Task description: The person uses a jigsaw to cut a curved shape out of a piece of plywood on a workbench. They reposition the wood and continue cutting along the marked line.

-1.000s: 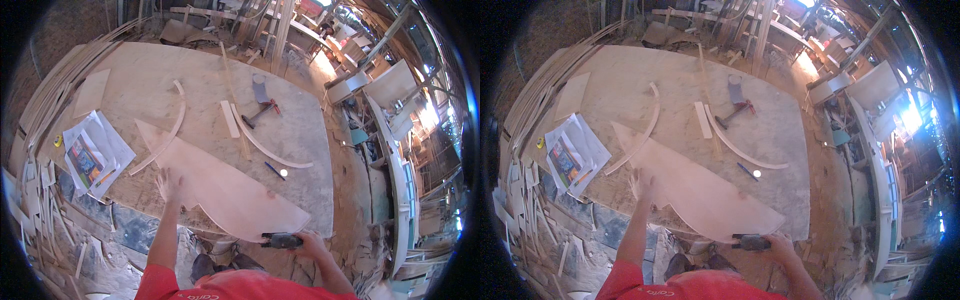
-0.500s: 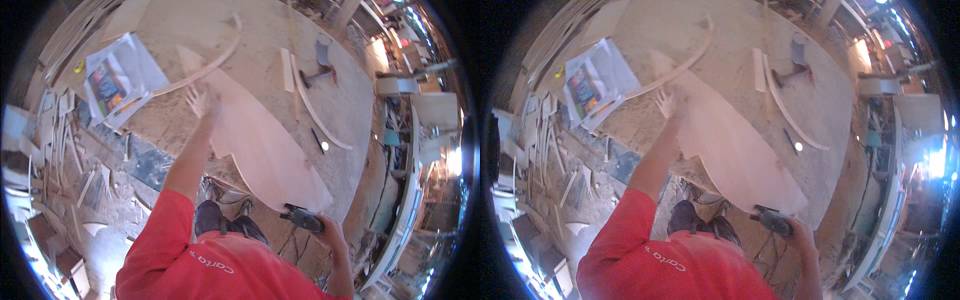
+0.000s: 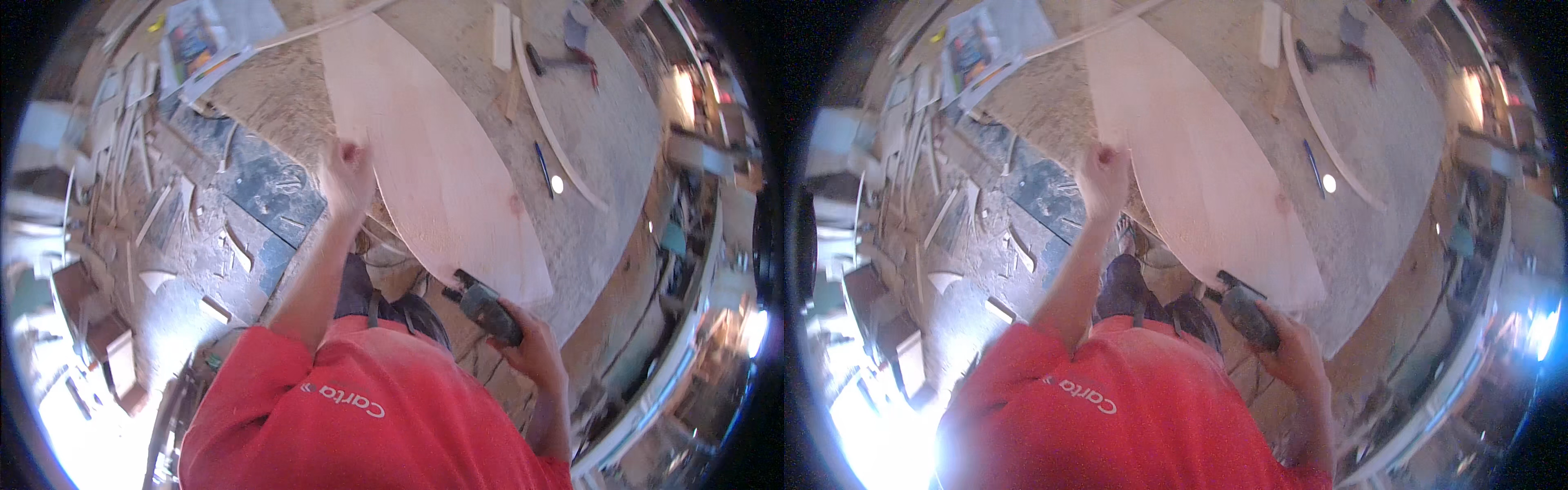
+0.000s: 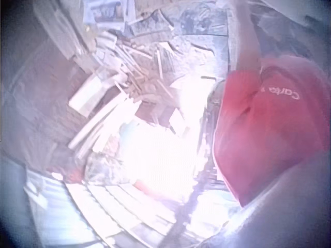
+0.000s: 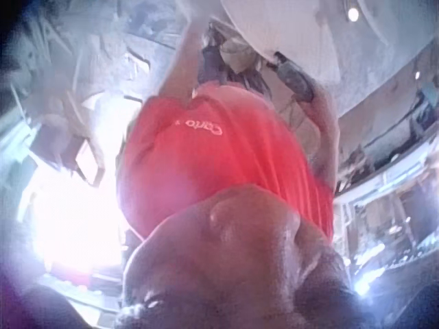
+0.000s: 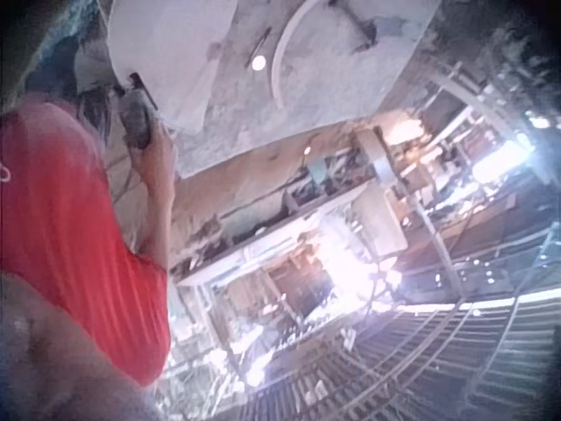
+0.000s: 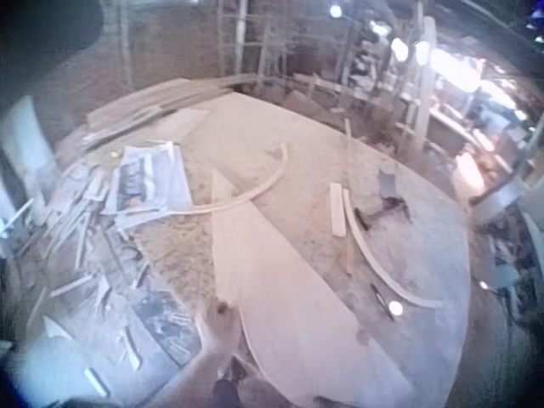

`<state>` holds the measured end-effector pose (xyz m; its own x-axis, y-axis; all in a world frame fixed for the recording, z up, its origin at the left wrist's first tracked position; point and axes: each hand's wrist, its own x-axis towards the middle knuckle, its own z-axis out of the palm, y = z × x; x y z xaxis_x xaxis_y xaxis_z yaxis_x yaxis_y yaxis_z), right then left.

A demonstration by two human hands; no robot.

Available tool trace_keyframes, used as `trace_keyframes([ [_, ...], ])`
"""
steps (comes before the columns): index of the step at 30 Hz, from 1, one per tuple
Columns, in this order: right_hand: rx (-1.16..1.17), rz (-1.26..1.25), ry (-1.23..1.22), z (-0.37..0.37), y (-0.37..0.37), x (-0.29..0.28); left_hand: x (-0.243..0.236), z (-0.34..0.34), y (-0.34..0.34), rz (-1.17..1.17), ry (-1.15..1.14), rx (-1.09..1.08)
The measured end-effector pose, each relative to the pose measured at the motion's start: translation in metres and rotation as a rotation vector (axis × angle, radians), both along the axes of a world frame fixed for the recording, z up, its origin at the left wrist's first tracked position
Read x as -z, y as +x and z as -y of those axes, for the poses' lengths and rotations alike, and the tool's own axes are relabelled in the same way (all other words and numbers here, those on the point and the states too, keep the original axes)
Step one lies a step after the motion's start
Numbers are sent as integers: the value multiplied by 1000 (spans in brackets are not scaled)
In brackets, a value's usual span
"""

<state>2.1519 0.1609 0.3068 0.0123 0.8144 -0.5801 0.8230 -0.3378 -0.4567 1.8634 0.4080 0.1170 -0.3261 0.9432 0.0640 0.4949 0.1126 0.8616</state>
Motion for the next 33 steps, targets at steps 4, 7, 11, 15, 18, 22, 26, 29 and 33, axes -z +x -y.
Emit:
trace_keyframes([
  [4, -148, -130, 75, 3, 17, 2, 21, 106, 12, 9, -68, -127],
  [7, -190, -159, 93, 13, 31, -4, 18, 131, 17, -52, 65, -210],
  [11, -203, -137, 111, 21, 41, -14, -4, 91, -26, -277, 175, -202],
  [15, -183, -169, 108, 30, 53, -17, -14, 10, -79, -524, 280, -131],
  [18, -193, -141, 215, 36, 57, -12, -15, -64, -90, -673, 246, -23],
  [22, -75, -81, 177, 28, 40, -16, 11, -169, -116, -744, 119, 70],
  [26, 124, 62, 122, 26, 10, -24, 34, -246, -122, -901, 93, 91],
  [29, 224, 145, 136, 26, -12, -31, 35, -275, -122, -1103, -194, 215],
  [33, 298, 228, 203, 27, -32, -27, -5, -278, -108, -1268, -377, 363],
])
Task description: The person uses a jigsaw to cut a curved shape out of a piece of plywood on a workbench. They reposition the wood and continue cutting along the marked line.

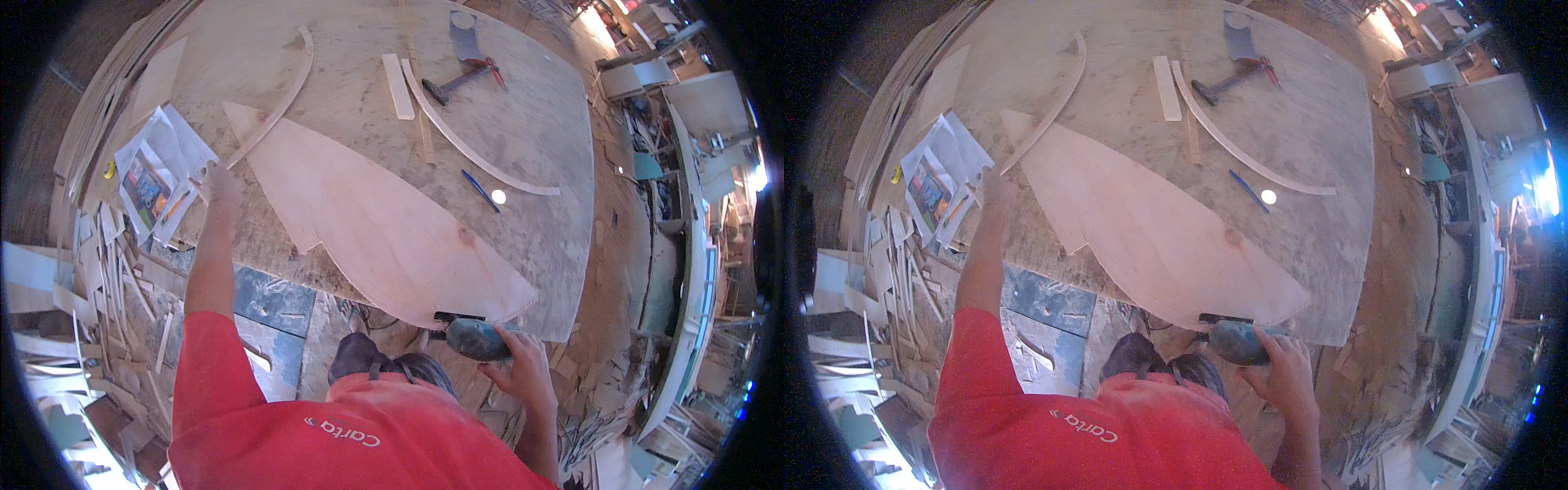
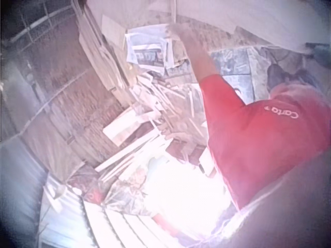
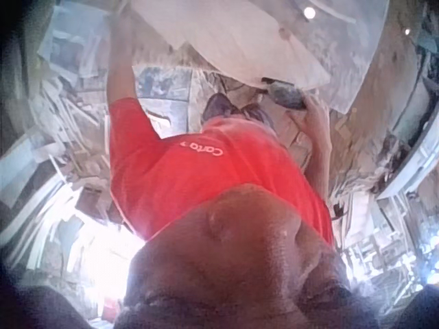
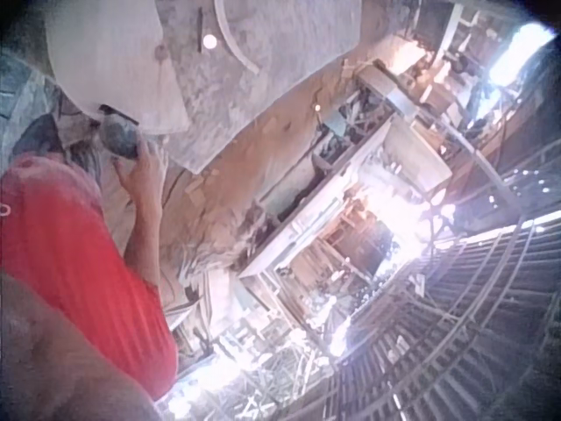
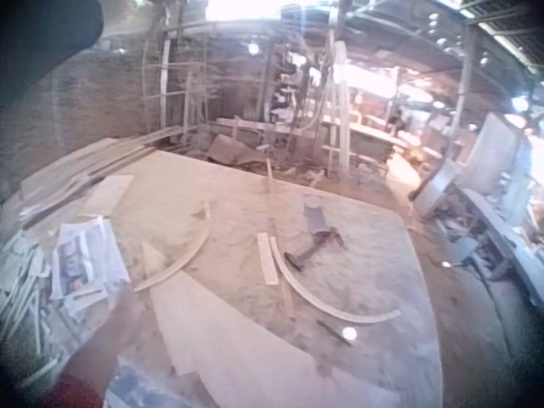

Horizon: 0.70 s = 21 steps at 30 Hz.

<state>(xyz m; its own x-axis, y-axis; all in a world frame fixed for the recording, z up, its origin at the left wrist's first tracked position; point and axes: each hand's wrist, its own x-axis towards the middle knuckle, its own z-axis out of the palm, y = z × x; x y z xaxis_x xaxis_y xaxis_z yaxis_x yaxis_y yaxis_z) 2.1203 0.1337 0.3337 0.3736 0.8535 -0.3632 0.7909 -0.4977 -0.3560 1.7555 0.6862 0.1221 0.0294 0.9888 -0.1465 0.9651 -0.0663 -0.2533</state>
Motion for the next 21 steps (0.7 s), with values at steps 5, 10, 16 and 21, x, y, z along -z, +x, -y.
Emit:
trace_keyframes([
  [5, 23, 53, 1, -5, -8, 5, 21, -27, -36, 125, 186, 128],
  [10, 56, 33, 19, 3, -4, 10, 68, -70, -50, 556, 90, 371],
  [16, -11, 4, 24, -2, 6, 9, 73, -14, 139, 1356, 37, 322],
  [21, -160, -44, 84, 4, 28, 14, -78, 136, 302, 1112, 72, 637],
])
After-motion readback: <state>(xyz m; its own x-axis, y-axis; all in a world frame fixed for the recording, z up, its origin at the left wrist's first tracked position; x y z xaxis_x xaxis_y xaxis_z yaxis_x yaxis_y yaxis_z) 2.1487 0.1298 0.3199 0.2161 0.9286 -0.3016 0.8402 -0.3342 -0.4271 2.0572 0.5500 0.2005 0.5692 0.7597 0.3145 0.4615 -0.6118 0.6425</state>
